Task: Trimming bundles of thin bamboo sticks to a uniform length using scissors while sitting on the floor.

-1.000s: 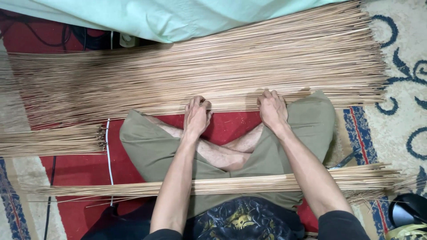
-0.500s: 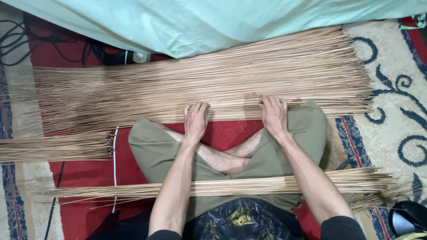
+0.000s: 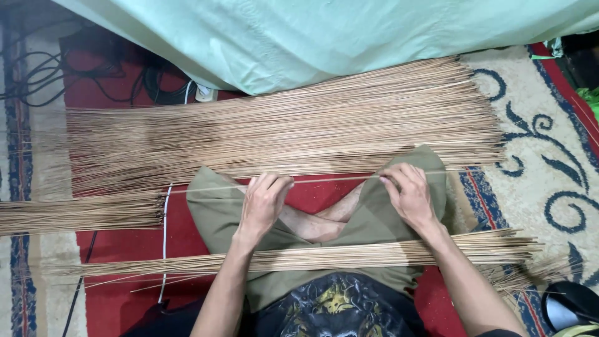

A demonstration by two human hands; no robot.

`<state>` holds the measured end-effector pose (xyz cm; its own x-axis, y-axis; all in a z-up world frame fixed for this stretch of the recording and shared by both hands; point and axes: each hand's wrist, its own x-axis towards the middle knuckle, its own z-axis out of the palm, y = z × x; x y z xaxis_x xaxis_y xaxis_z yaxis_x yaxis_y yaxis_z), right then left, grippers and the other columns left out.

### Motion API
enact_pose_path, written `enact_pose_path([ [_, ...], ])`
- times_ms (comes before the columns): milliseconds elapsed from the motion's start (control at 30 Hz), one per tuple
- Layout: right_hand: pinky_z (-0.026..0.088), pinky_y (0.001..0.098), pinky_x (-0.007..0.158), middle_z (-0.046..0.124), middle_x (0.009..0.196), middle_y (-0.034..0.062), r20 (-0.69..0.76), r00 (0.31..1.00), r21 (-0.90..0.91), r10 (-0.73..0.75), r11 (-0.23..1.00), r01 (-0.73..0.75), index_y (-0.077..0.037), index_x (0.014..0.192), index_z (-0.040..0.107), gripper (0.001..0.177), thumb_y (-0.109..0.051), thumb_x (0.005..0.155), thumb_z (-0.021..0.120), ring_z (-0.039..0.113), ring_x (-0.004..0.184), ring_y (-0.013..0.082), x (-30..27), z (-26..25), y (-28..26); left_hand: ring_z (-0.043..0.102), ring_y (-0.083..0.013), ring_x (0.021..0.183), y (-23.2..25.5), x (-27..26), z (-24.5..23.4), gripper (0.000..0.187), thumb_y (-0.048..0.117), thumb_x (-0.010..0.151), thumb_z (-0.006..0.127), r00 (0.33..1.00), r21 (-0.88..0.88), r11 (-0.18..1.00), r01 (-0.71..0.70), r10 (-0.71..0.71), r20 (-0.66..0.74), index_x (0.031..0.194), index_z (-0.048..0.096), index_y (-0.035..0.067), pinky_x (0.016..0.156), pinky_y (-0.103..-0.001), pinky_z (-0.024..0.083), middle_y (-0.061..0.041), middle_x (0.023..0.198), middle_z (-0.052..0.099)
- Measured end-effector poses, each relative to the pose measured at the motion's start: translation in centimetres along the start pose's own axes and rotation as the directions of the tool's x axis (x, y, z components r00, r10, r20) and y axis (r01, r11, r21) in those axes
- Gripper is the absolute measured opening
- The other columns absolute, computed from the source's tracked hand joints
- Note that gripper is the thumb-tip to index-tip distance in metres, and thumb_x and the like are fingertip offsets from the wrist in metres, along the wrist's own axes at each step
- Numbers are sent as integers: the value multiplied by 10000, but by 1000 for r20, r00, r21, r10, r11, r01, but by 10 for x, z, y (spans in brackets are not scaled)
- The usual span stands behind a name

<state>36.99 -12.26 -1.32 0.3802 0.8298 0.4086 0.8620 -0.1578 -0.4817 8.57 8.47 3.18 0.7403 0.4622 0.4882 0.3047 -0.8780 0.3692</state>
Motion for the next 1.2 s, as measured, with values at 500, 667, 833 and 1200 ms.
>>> enact_pose_path([
  [500,412,353,950,661,962,-27,339,934,105,113,982,-157,-123,938,737,116,-221,909,682,587,897,166,-96,-21,-75,628,-222,1075,34,-138,-21,186,192,918,682,925,-36,964,265,-244,293,1049,750,79,957,-389,470,-50,1131,686],
  [667,413,354,980,693,959,-16,437,886,80,156,974,-211,-107,922,750,159,-248,919,677,591,900,167,-91,-23,-75,646,-206,945,39,-134,-26,142,157,916,668,920,-175,920,350,-303,250,976,735,47,1005,-369,436,-37,977,715],
  [833,413,351,980,707,960,-16,436,883,73,173,971,-227,-115,925,761,170,-263,920,677,598,913,160,-92,-21,-75,642,-191,910,39,-132,-21,168,211,920,694,919,-184,911,369,-328,221,932,724,47,1018,-366,413,-14,906,698],
  [1200,512,425,915,753,922,-8,492,836,20,242,957,-289,-239,954,774,102,-317,907,728,713,972,247,-78,-4,-45,703,-203,785,27,-122,4,161,298,964,699,911,-26,913,407,-404,81,844,684,193,791,-365,523,16,747,647],
])
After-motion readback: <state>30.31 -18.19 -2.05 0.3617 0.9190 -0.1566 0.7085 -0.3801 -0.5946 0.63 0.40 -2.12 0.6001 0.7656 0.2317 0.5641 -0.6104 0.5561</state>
